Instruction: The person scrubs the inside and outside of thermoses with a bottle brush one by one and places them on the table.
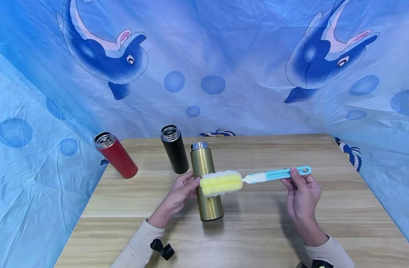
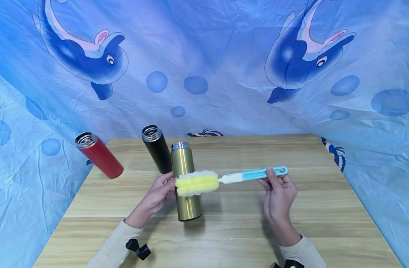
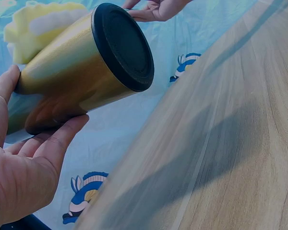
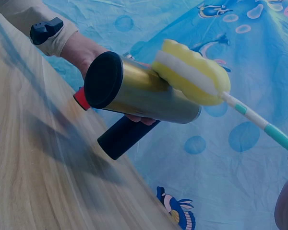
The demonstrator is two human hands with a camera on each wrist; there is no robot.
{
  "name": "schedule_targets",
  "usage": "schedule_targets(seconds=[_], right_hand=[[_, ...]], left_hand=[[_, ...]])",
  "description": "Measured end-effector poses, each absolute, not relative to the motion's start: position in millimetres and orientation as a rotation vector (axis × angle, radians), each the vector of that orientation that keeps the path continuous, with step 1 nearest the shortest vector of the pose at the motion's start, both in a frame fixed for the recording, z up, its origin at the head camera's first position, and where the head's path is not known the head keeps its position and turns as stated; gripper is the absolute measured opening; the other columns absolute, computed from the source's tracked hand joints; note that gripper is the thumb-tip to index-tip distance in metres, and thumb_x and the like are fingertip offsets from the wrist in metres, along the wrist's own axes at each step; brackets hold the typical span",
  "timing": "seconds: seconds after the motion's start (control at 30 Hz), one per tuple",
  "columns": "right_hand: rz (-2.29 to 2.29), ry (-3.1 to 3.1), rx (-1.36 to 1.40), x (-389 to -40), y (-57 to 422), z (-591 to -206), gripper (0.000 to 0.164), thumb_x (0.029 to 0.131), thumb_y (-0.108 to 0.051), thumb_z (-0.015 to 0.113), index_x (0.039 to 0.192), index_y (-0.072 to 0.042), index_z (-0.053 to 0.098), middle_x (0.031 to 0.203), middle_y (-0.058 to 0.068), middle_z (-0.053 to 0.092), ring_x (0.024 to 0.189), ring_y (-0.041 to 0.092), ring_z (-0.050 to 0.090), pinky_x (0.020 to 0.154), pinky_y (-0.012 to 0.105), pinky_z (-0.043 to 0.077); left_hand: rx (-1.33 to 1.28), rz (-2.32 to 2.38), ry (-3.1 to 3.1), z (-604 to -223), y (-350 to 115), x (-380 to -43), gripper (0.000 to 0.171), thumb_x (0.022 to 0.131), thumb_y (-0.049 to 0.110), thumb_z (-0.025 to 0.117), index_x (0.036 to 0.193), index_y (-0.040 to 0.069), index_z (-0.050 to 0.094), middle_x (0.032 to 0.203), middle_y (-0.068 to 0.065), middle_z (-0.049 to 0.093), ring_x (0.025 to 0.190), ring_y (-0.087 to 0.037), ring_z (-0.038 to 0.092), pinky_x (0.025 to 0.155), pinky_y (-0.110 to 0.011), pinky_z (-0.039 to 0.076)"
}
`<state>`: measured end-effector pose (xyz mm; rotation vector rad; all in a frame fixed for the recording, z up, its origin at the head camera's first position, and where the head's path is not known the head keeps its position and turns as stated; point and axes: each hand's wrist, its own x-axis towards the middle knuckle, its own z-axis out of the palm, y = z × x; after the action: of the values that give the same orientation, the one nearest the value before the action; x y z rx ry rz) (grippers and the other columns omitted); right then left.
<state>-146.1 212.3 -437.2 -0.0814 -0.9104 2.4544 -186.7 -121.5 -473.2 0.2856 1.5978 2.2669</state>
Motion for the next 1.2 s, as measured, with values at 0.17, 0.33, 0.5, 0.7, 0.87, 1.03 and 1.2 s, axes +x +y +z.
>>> schedule_targets(seconds=[0.17,0.33,0.5,0.7,0.87,1.03,1.2], right_hand=[[2.466,-0.911,-0.058,-144,213,-440,0.004,0.094,0.012,0.063,0.094,0.015,0.061,0.079,0.019,0.07,0.065,0.022,0.074,0.061,0.027,0.06],[2.48,-0.928,0.027,-140,215,-444,0.006,0.093,0.012,0.064,0.096,0.015,0.061,0.081,0.02,0.072,0.067,0.023,0.075,0.062,0.028,0.06],[2.503,-0.935,0.095,-136,217,-445,0.003,0.095,0.014,0.059,0.097,0.016,0.061,0.083,0.021,0.072,0.069,0.024,0.075,0.063,0.028,0.06],[2.533,-0.976,0.234,-130,219,-447,0.012,0.098,0.016,0.051,0.096,0.014,0.062,0.083,0.02,0.073,0.072,0.024,0.076,0.064,0.029,0.06],[2.498,-1.043,0.29,-125,222,-451,0.021,0.098,0.018,0.046,0.094,0.01,0.064,0.083,0.016,0.074,0.072,0.021,0.076,0.063,0.027,0.06],[2.452,-1.065,0.326,-123,227,-460,0.023,0.097,0.021,0.044,0.094,0.011,0.064,0.083,0.017,0.074,0.073,0.022,0.076,0.063,0.029,0.06],[2.405,-1.118,0.299,-121,231,-467,0.021,0.095,0.023,0.046,0.095,0.012,0.064,0.084,0.018,0.074,0.074,0.024,0.077,0.064,0.03,0.06]], left_hand=[[0.255,2.26,1.616,-472,-121,-187,0.049,0.098,0.017,0.066,0.135,-0.009,0.048,0.094,-0.002,0.077,0.084,-0.015,0.074,0.075,-0.032,0.062],[0.242,2.261,1.613,-471,-121,-188,0.056,0.099,0.016,0.064,0.141,-0.014,0.041,0.1,-0.005,0.077,0.087,-0.018,0.075,0.078,-0.035,0.062],[0.246,2.264,1.614,-470,-121,-192,0.058,0.099,0.017,0.064,0.142,-0.013,0.041,0.104,-0.008,0.076,0.092,-0.022,0.076,0.08,-0.038,0.062],[0.227,2.293,1.604,-467,-120,-196,0.052,0.1,0.014,0.06,0.141,-0.012,0.041,0.1,-0.007,0.076,0.088,-0.022,0.076,0.076,-0.037,0.062],[0.22,2.318,1.596,-465,-120,-195,0.049,0.102,0.013,0.056,0.141,-0.012,0.04,0.097,-0.007,0.076,0.086,-0.02,0.076,0.072,-0.033,0.062],[0.237,2.332,1.575,-463,-119,-194,0.053,0.102,0.014,0.057,0.142,-0.014,0.037,0.099,-0.007,0.076,0.086,-0.02,0.076,0.072,-0.032,0.062],[0.25,2.358,1.547,-462,-118,-194,0.053,0.102,0.016,0.059,0.139,-0.015,0.037,0.099,-0.006,0.075,0.087,-0.02,0.075,0.073,-0.033,0.062]])
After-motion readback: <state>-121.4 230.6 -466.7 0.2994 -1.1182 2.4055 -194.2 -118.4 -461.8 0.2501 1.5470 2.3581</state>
